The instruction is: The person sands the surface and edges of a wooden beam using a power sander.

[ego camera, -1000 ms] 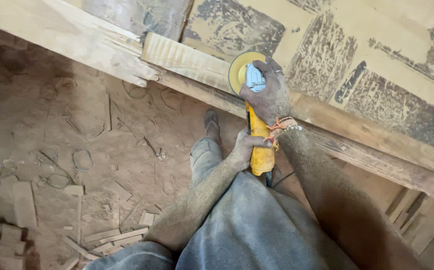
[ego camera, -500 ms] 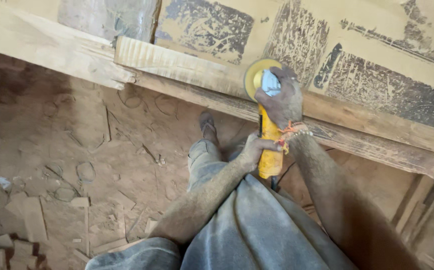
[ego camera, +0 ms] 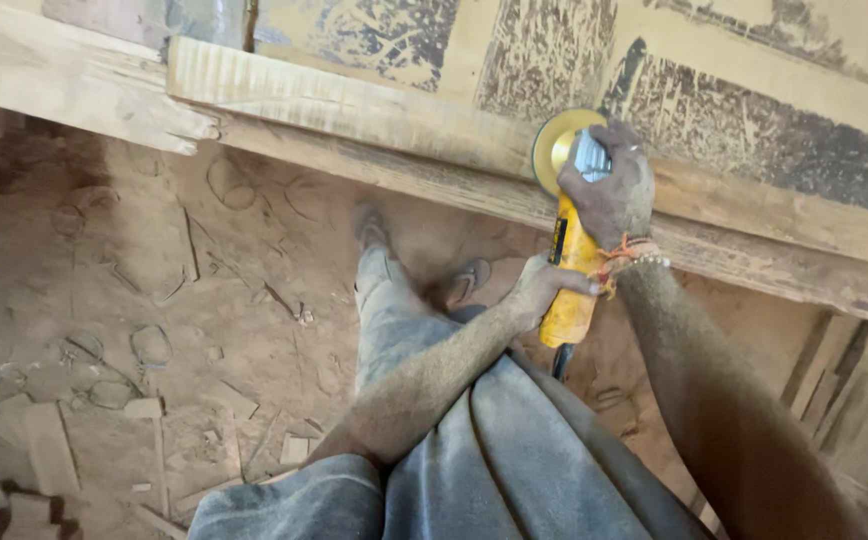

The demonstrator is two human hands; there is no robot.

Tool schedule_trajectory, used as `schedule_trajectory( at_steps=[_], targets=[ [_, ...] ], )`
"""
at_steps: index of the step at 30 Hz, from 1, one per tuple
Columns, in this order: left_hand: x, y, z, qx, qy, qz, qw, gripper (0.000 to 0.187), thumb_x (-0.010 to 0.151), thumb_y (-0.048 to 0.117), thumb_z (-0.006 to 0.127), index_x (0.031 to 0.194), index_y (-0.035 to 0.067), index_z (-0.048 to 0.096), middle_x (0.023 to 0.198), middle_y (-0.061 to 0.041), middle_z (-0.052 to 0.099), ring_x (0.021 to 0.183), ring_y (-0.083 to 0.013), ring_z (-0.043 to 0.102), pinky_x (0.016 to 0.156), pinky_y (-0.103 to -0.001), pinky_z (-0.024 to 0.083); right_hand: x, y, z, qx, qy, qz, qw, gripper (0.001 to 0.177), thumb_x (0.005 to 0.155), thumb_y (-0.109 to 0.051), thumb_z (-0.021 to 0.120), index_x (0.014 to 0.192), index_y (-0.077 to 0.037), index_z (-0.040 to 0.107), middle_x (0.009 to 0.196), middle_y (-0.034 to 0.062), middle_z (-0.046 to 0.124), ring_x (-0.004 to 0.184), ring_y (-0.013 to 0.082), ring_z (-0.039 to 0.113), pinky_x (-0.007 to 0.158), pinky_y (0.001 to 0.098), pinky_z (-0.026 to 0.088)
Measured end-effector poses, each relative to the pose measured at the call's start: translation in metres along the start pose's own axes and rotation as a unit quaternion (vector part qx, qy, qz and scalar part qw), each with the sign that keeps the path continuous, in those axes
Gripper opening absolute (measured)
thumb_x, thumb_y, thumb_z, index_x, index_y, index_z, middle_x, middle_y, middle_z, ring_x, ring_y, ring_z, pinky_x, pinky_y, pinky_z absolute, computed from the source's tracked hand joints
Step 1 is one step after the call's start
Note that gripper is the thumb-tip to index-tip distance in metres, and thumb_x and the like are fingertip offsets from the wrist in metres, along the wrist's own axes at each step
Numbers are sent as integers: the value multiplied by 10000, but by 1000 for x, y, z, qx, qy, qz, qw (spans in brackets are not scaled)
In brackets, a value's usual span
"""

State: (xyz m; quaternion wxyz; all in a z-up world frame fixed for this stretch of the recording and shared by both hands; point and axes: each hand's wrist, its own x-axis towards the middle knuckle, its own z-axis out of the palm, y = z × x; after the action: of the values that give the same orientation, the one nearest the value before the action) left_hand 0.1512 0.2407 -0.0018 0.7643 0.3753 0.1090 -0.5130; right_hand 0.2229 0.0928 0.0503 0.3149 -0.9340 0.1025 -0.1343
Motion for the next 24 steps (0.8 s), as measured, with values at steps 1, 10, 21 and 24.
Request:
schedule_trajectory(
  at_steps=[1, 10, 21, 24],
  targets=[
    [-3, 1, -1, 0, 0, 7, 1000, 370, 738, 29, 764, 1103, -2, 716, 947, -74, 741, 807, -180, 708, 741, -335, 575, 3, -4, 2, 4, -3, 15, 1000, 532, 860, -252, 788, 1309, 7, 670, 1448, 279, 584, 1338, 423, 575, 1125, 469, 463],
    [-43, 48, -38, -30, 42, 41, 998, 394, 721, 22, 766, 1109, 14, 694, 934, -68, 724, 793, -185, 693, 716, -348, 568, 28, -84, 45, 31, -58, 8, 998, 487, 877, -264, 758, 1306, -40, 706, 1454, 250, 590, 1317, 393, 595, 1123, 450, 479],
    [-87, 103, -85, -57, 113, 148, 981, 361, 697, 42, 771, 1043, -1, 678, 915, -62, 711, 810, -171, 682, 751, -320, 558, 66, -185, 96, 56, -156, -20, 986, 524, 823, -268, 730, 1290, -33, 693, 1467, 231, 552, 1309, 381, 581, 1095, 433, 481],
    [-95, 111, -94, -75, 114, 156, 978, 338, 707, 42, 769, 1028, 14, 664, 899, -55, 697, 794, -167, 672, 737, -322, 552, 71, -201, 110, 44, -161, -48, 985, 520, 840, -270, 742, 1301, -32, 697, 1467, 229, 557, 1328, 388, 570, 1118, 443, 468]
  ],
)
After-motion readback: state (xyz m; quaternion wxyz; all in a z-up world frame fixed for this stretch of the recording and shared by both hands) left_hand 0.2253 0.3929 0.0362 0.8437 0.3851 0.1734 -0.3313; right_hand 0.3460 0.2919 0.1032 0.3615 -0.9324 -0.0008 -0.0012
